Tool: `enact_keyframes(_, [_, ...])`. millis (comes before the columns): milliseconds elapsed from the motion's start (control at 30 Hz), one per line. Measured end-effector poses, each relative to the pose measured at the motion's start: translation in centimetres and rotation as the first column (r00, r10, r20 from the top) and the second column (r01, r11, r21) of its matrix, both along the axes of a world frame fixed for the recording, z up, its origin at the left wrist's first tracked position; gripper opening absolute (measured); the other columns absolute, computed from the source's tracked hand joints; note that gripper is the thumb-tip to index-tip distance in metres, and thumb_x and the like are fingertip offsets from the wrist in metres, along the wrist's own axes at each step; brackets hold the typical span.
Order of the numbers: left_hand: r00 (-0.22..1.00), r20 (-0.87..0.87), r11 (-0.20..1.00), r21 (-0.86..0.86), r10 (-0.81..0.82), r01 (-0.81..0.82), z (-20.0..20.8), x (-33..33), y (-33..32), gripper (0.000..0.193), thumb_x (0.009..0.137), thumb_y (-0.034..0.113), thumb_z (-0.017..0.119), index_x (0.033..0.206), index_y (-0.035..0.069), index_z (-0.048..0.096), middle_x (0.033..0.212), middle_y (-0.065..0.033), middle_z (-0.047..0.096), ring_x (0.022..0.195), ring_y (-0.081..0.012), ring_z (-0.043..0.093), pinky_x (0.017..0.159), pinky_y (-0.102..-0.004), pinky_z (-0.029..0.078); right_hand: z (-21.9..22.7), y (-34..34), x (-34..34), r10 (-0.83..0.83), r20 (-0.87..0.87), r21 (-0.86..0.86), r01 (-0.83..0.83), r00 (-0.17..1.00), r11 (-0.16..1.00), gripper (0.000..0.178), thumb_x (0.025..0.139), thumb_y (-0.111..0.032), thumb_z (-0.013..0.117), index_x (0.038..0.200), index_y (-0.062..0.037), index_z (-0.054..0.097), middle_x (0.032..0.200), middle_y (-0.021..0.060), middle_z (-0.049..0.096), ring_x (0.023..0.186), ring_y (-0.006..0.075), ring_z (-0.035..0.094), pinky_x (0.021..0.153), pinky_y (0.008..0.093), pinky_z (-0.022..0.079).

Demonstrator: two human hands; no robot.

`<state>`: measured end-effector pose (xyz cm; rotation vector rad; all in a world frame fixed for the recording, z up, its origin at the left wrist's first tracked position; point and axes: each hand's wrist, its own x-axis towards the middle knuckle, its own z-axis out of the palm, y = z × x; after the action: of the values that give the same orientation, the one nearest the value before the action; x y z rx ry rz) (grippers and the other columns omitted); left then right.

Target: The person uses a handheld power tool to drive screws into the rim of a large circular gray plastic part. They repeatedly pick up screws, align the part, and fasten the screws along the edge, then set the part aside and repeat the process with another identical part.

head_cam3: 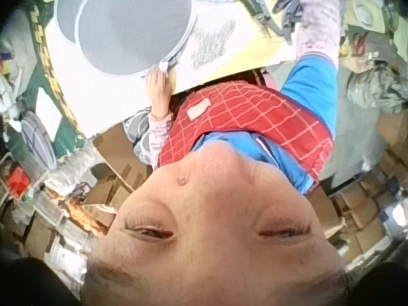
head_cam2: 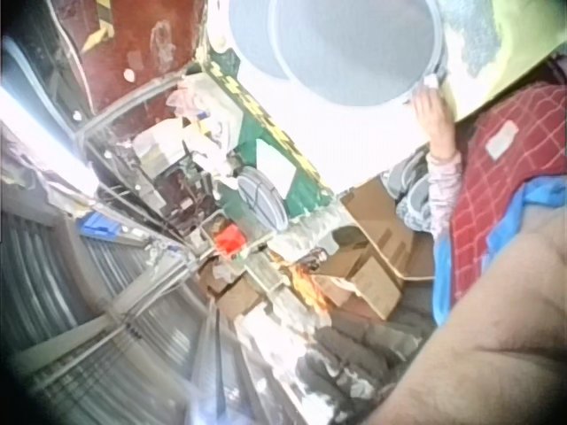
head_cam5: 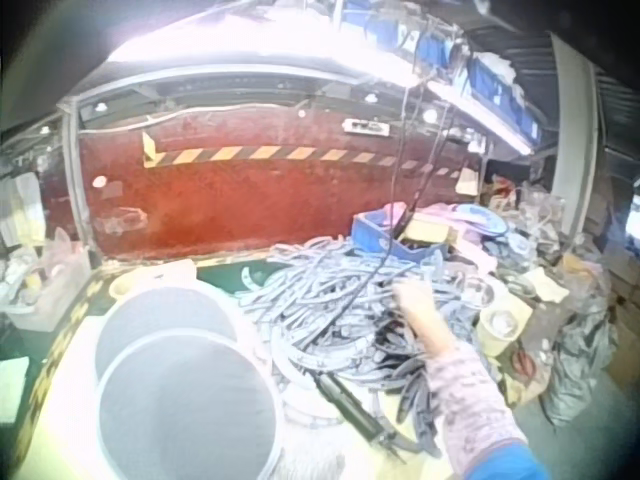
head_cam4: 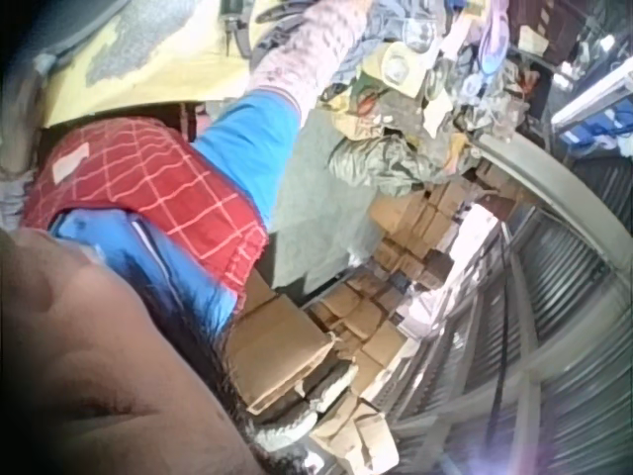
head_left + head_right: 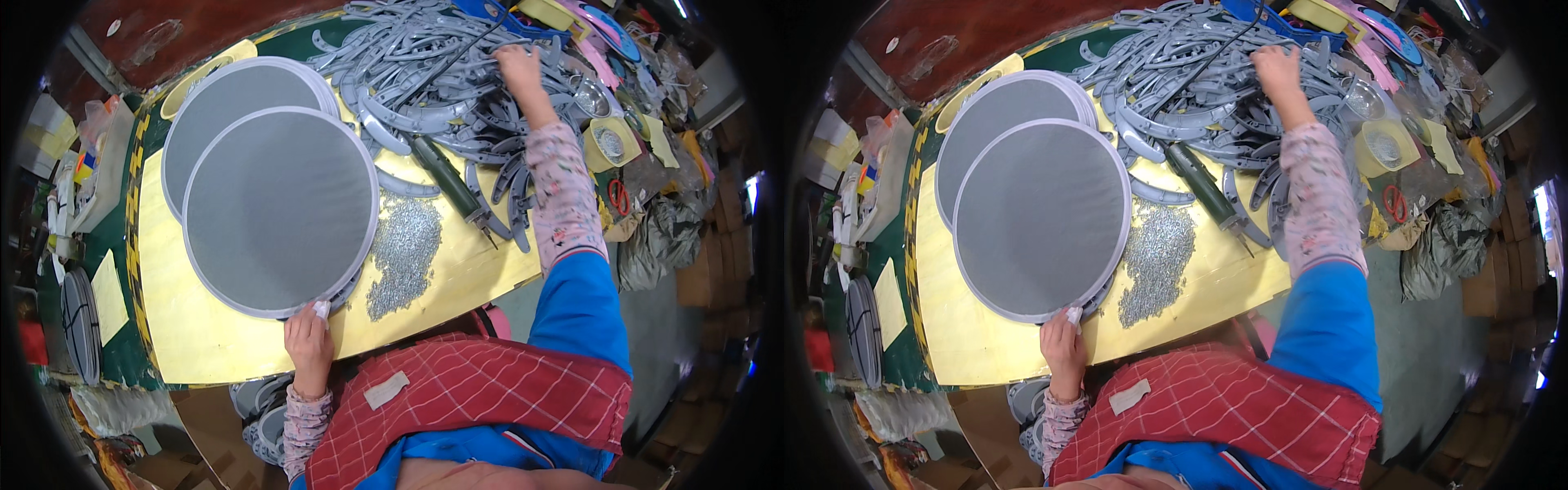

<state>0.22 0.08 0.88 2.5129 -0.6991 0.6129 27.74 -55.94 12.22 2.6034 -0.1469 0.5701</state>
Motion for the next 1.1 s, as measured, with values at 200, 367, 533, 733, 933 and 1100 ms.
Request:
enact_keyframes(200, [0.998,-0.060,0.998,0.050,-0.023,0.026,1.0,-0.1,0.1,0.029,0.075,-0.007,0.066,0.104,-0.001,0.068,0.111,-0.0170,0.069,0.101,-0.0349,0.066,0.090,-0.0447,0.051,2.1,6.7,-15.9,0.293,0.316,0.433,-0.412,0.902,0.802,0.021,0.093,-0.010,0.065,0.112,-0.0034,0.070,0.093,0.0165,0.068,0.077,0.0317,0.068,0.069,0.0402,0.052])
enact_keyframes(367, [0.988,0.027,0.986,0.080,-0.149,0.147,4.2,-1.7,-1.9,0.030,0.088,0.015,0.072,0.117,0.008,0.071,0.125,-0.0111,0.065,0.120,-0.0253,0.064,0.108,-0.0485,0.044,0.0,22.0,-25.2,0.691,-0.209,0.978,0.159,0.692,0.137,0.024,0.091,-0.018,0.073,0.110,-0.0037,0.072,0.079,0.0103,0.070,0.065,0.0176,0.064,0.061,0.0307,0.049])
enact_keyframes(533, [0.902,-0.155,0.915,-0.037,-0.403,0.402,6.5,-1.7,-2.2,0.034,0.079,0.016,0.076,0.112,0.010,0.072,0.112,-0.0104,0.069,0.102,-0.0263,0.067,0.088,-0.0425,0.052,-2.1,28.6,-24.8,0.932,-0.261,0.680,0.733,0.251,-0.007,0.028,0.094,-0.022,0.071,0.112,-0.0004,0.070,0.074,0.0076,0.068,0.061,0.0131,0.062,0.059,0.0276,0.049])
enact_keyframes(733, [0.960,-0.263,0.994,-0.068,-0.097,0.082,5.4,-0.2,-0.8,0.038,0.070,0.012,0.082,0.106,0.006,0.072,0.100,-0.0088,0.066,0.088,-0.0265,0.064,0.071,-0.0383,0.047,-5.8,29.8,-23.1,0.748,0.018,0.997,-0.063,0.663,0.033,0.022,0.090,-0.017,0.073,0.110,-0.0065,0.072,0.086,0.0078,0.069,0.071,0.0179,0.066,0.063,0.0282,0.054])
enact_keyframes(933, [0.933,-0.357,0.999,-0.002,-0.047,0.049,3.9,2.5,-1.3,0.044,0.070,0.000,0.076,0.113,0.008,0.075,0.101,-0.0106,0.062,0.097,-0.0300,0.059,0.084,-0.0404,0.046,-8.5,29.9,-19.8,0.736,0.139,0.793,-0.519,0.663,0.318,0.017,0.079,-0.009,0.072,0.096,-0.0114,0.075,0.099,0.0002,0.069,0.095,0.0200,0.065,0.073,0.0313,0.057])
enact_keyframes(1100, [0.911,-0.401,0.995,-0.046,-0.096,0.085,2.7,2.9,-1.3,0.046,0.071,0.001,0.077,0.117,0.007,0.073,0.104,-0.0114,0.061,0.101,-0.0313,0.059,0.085,-0.0404,0.047,-9.5,30.0,-19.7,0.731,0.149,0.795,-0.521,0.666,0.312,0.016,0.078,-0.007,0.075,0.094,-0.0084,0.075,0.099,0.0013,0.070,0.093,0.0218,0.065,0.076,0.0324,0.056])
